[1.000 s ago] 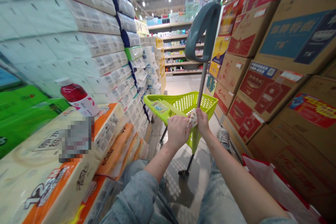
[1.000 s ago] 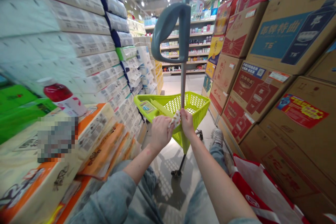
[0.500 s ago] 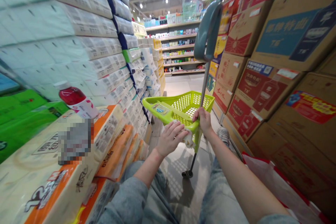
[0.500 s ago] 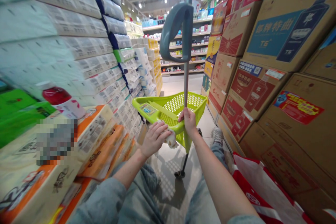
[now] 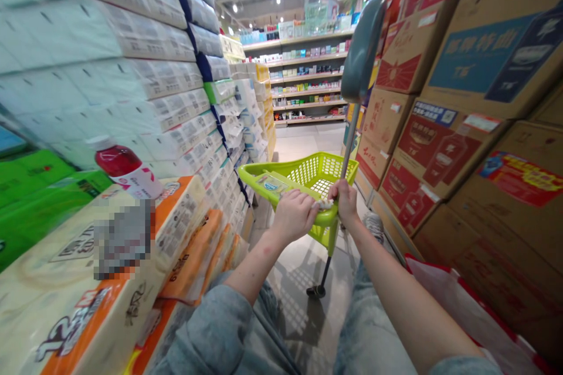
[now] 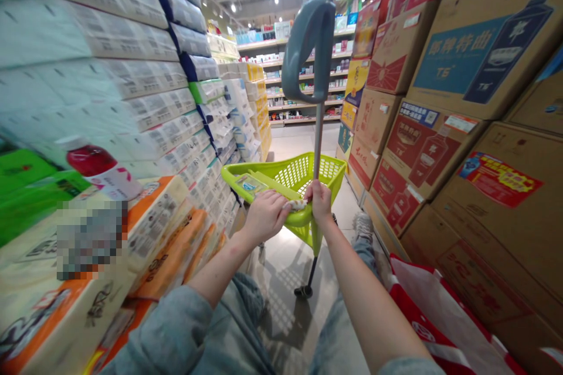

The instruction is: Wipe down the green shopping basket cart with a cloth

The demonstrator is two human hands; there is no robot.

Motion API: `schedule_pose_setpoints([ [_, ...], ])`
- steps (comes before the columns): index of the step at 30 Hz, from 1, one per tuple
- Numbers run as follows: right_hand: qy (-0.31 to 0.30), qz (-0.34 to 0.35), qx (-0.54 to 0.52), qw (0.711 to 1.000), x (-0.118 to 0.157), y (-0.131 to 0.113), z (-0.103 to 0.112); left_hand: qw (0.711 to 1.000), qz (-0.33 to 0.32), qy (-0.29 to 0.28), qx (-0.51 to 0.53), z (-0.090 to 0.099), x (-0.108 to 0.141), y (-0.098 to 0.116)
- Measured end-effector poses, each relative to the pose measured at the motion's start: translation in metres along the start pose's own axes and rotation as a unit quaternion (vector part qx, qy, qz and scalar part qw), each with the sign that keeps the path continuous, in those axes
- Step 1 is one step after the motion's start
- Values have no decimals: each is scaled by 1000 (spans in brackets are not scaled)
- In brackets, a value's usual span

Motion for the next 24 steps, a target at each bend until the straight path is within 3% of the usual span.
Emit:
schedule_pose_setpoints([
  [4, -20, -14, -13, 1000, -2, -4, 7, 999, -22, -41, 20, -8, -8, -1],
  [12, -50, -50, -11, 997, -1, -5, 0, 993, 13, -111, 33, -24, -29, -35],
  [17, -66, -39, 10, 997, -2, -2, -7, 984, 93, -150, 18, -34, -36, -71],
  [24, -91, -25, 18, 995, -1, 5, -22, 967, 223, -120, 10, -30, -32, -113],
])
Point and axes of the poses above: each hand's wrist, its own x-axis away from the middle knuckle, its own z-axis out of the back of the hand, y = z × x, the point moved 10 cm from there along -x, towards the middle knuckle, and after that the axes turned 5 degrees about -y, right-handed, at the moved point
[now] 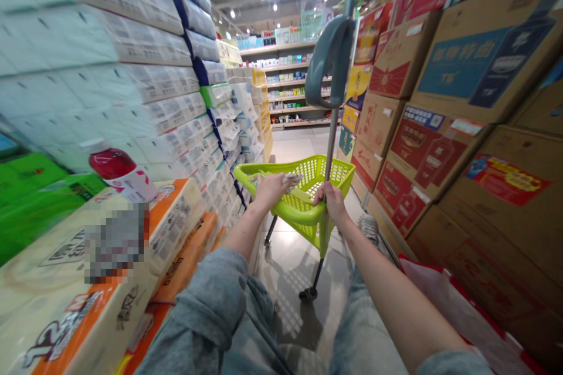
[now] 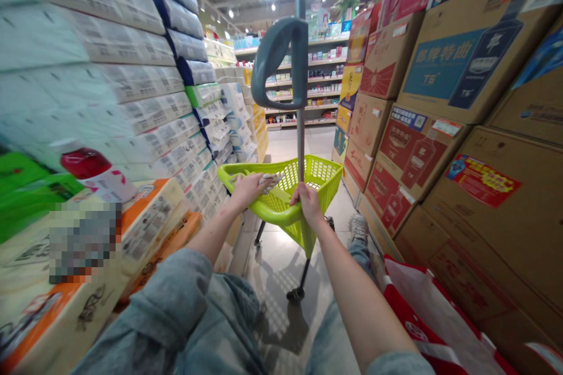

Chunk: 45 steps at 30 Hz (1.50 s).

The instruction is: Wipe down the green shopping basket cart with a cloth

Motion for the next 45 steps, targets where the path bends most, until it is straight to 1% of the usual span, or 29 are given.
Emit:
schedule_pose_setpoints([
  [4, 17, 0, 5, 1000, 1, 1, -2, 998, 62, 14, 9, 12, -2, -32],
  [6, 23, 2, 3, 1000, 2, -1, -1, 997, 79, 16, 9, 15, -4, -46],
  [9, 23, 5, 3, 1000, 3, -5, 1, 996, 91, 26, 5, 16, -5, -61],
  [11, 23, 1, 7, 1000, 4, -7, 4, 995, 92, 39, -3, 16, -4, -65],
  [14, 34, -7, 11, 999, 4, -8, 12, 995, 82, 52, -21, 15, -2, -61],
  [18, 54, -5, 6, 998, 6, -10, 26, 997, 36, 56, -25, 15, 5, -44],
  [21, 64, -1, 10, 998, 7, -12, 38, 999, -10, 31, -14, 14, 9, -31],
  [24, 55, -11, 20, 998, 7, -9, 48, 999, -43, 3, 13, 14, 10, -24],
  [26, 50, -22, 32, 998, 7, -7, 55, 998, -53, -3, 37, 14, 8, -21],
  [28, 67, -24, 61, 996, 9, -9, 64, 997, -51, -2, 53, 14, 4, -19],
  [30, 125, -9, 117, 985, 16, -21, 78, 997, -46, -2, 57, 11, 0, -17],
  [32, 205, 30, 188, 960, 29, -45, 90, 998, -39, -1, 50, 7, -4, -16],
  [34, 259, 89, 257, 927, 43, -76, 89, 999, -29, -4, 40, 3, -8, -14],
  [35, 259, 122, 289, 914, 49, -92, 82, 999, -23, -5, 37, 1, -10, -14],
  [37, 224, 180, 351, 891, 54, -117, 61, 999, -12, -7, 44, -3, -12, -13],
  [38, 195, 198, 378, 883, 54, -124, 49, 998, -11, -8, 55, -4, -12, -13],
  [40, 118, 203, 423, 875, 48, -125, 28, 996, -17, -3, 89, -5, -10, -10],
  [42, 40, 156, 456, 875, 38, -110, 16, 991, -36, 12, 125, -2, -5, -6],
  [44, -16, 78, 487, 870, 28, -87, 14, 986, -62, 38, 149, 4, 3, -1],
  [45, -34, 40, 506, 861, 24, -75, 15, 984, -76, 52, 155, 7, 8, 2],
])
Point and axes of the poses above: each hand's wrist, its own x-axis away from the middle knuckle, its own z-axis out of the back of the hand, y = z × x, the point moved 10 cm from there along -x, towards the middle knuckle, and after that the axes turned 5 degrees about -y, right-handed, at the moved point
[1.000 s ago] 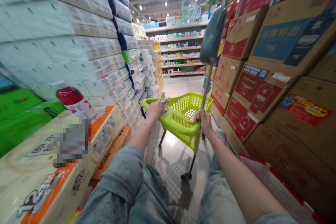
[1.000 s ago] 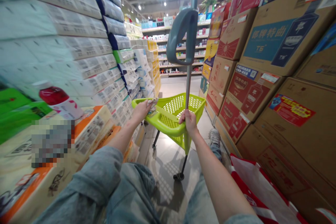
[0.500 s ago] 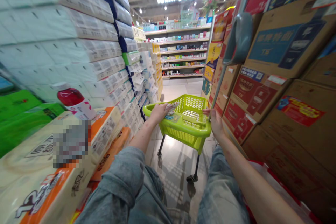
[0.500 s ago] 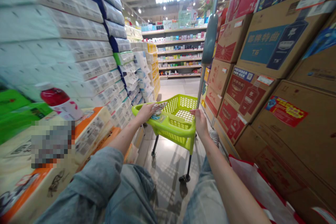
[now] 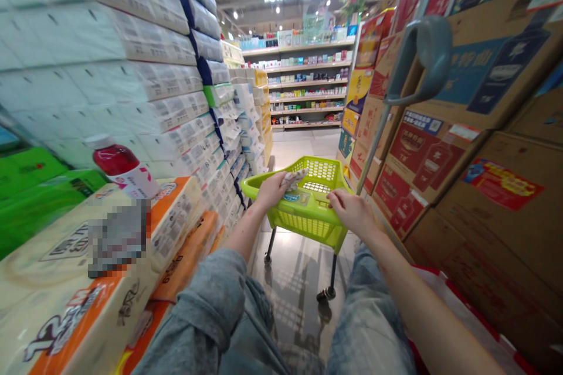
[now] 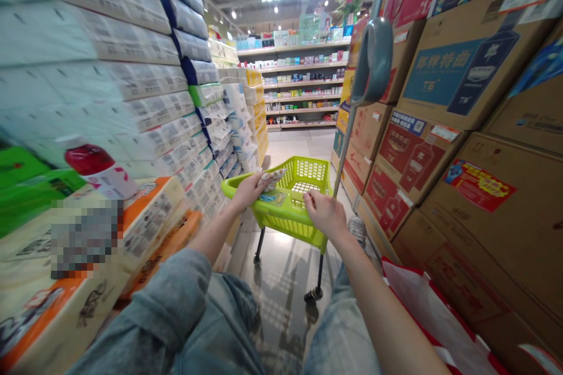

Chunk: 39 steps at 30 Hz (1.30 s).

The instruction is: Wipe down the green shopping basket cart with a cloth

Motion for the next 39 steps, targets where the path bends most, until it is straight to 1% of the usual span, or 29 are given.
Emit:
schedule_pose_setpoints([
  [2, -60, -32, 43, 997, -4, 11, -14, 999, -40, 23, 13, 6, 11, 11],
  [4, -106, -42, 78, 990, -6, 17, -24, 994, -93, 42, 27, 10, 24, 24],
  [8, -180, -73, 111, 975, -5, 24, -29, 979, -194, 60, 24, 10, 54, 52],
  [10, -226, -91, 136, 960, -3, 26, -31, 972, -223, 68, 4, 8, 66, 63],
  [12, -259, -103, 163, 946, 0, 25, -31, 969, -235, 75, -26, 4, 77, 73],
  [14, -271, -110, 181, 939, 1, 24, -29, 966, -242, 71, -64, -3, 85, 84],
  [17, -271, -109, 192, 937, 1, 20, -28, 957, -255, 63, -126, -16, 96, 101],
  [19, -262, -104, 194, 939, 2, 18, -27, 949, -260, 72, -160, -24, 102, 108],
  [21, -250, -102, 197, 942, 2, 16, -26, 943, -262, 94, -184, -29, 106, 110],
  [24, -244, -100, 196, 944, 3, 15, -25, 936, -264, 122, -199, -33, 111, 103],
  [26, -251, -94, 194, 944, 4, 14, -27, 937, -258, 139, -191, -29, 114, 88],
  [29, -250, -85, 196, 944, 3, 13, -27, 949, -214, 173, -157, -9, 114, 49],
  [32, -237, -73, 210, 946, 1, 11, -28, 965, -127, 198, -113, 19, 106, 3],
  [34, -234, -55, 224, 944, -1, 7, -30, 971, -78, 203, -102, 32, 95, -18],
  [36, -233, -35, 238, 942, -3, 3, -32, 975, -50, 184, -109, 38, 81, -24],
  [39, -236, -19, 251, 939, -4, 0, -35, 983, 2, 138, -120, 38, 57, -20],
])
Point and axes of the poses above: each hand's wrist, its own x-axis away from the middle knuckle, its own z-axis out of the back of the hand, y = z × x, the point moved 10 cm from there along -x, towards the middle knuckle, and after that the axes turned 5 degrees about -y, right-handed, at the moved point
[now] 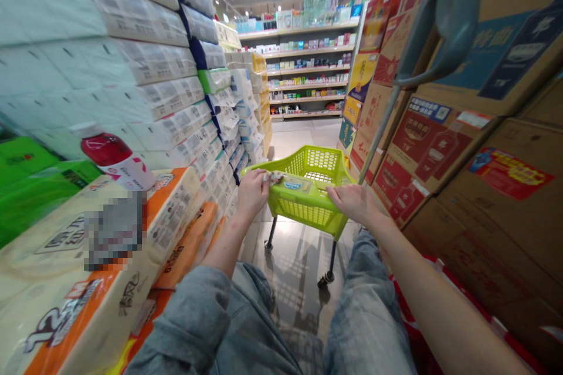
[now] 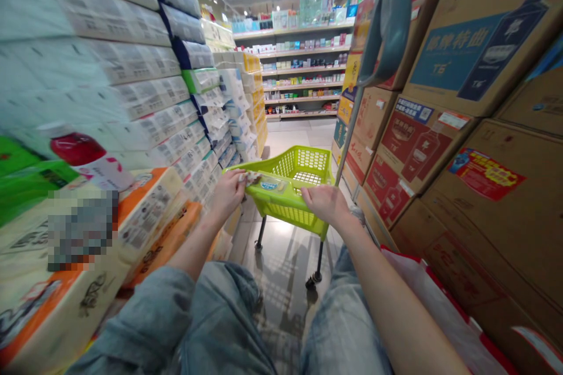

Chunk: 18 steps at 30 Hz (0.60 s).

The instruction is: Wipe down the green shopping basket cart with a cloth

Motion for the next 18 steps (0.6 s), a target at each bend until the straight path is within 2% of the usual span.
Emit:
schedule_pose_setpoints([
  [5, 1, 7, 1, 1000, 1, 12, -2, 979, 73, -171, -84, -23, -29, 4],
  [10, -12, 3, -26, 1000, 4, 37, -6, 939, 63, -332, -62, -58, -44, 6],
  [14, -28, -22, -49, 998, 7, 60, -9, 914, 81, -398, -17, -85, -41, 11],
  [16, -30, -28, -58, 997, 9, 67, -9, 911, 78, -404, 0, -91, -36, 17],
  [18, -30, -29, -63, 997, 10, 71, -8, 920, 64, -387, 11, -88, -33, 23],
])
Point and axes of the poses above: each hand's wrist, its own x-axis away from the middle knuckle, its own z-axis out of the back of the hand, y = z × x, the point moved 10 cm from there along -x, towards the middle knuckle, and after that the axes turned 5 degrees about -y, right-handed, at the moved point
